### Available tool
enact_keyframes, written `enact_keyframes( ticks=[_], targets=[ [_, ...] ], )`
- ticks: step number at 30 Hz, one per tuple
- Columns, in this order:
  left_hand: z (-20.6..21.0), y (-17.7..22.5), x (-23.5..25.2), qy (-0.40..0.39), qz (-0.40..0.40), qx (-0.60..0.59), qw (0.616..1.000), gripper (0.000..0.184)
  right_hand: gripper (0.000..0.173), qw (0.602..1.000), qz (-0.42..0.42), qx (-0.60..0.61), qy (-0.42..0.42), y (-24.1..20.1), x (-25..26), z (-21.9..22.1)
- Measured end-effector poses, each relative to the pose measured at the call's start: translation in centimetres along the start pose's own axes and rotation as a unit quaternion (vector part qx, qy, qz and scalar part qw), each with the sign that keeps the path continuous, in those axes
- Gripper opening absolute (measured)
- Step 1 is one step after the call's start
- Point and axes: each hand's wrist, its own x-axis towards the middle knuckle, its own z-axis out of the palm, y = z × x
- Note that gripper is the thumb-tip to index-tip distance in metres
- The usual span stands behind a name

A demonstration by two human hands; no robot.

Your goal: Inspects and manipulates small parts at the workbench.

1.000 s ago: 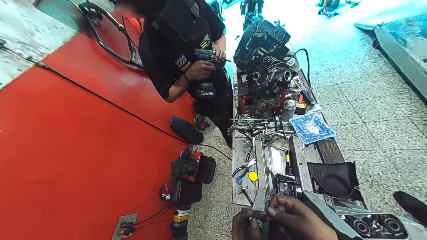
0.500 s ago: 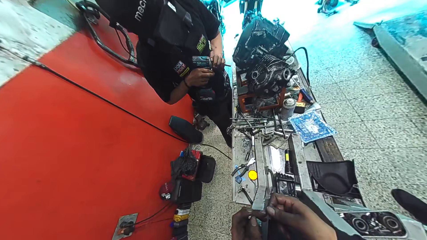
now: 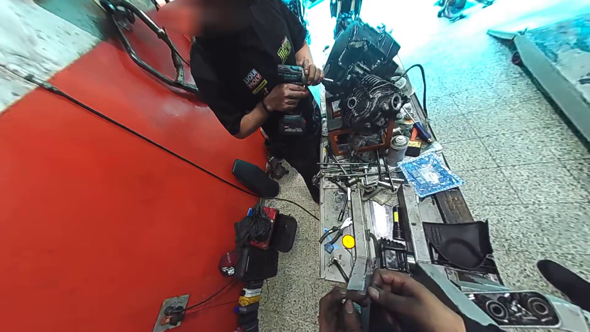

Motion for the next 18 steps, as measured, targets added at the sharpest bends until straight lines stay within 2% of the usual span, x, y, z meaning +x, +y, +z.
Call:
enact_keyframes(
  ticks=[18],
  targets=[
    [-0.02,0.03,0.03,-0.001,-0.006,-0.005,1.000,0.023,0.014,1.000,0.010,-0.002,-0.021,0.06,0.04,-0.08]
  ],
)
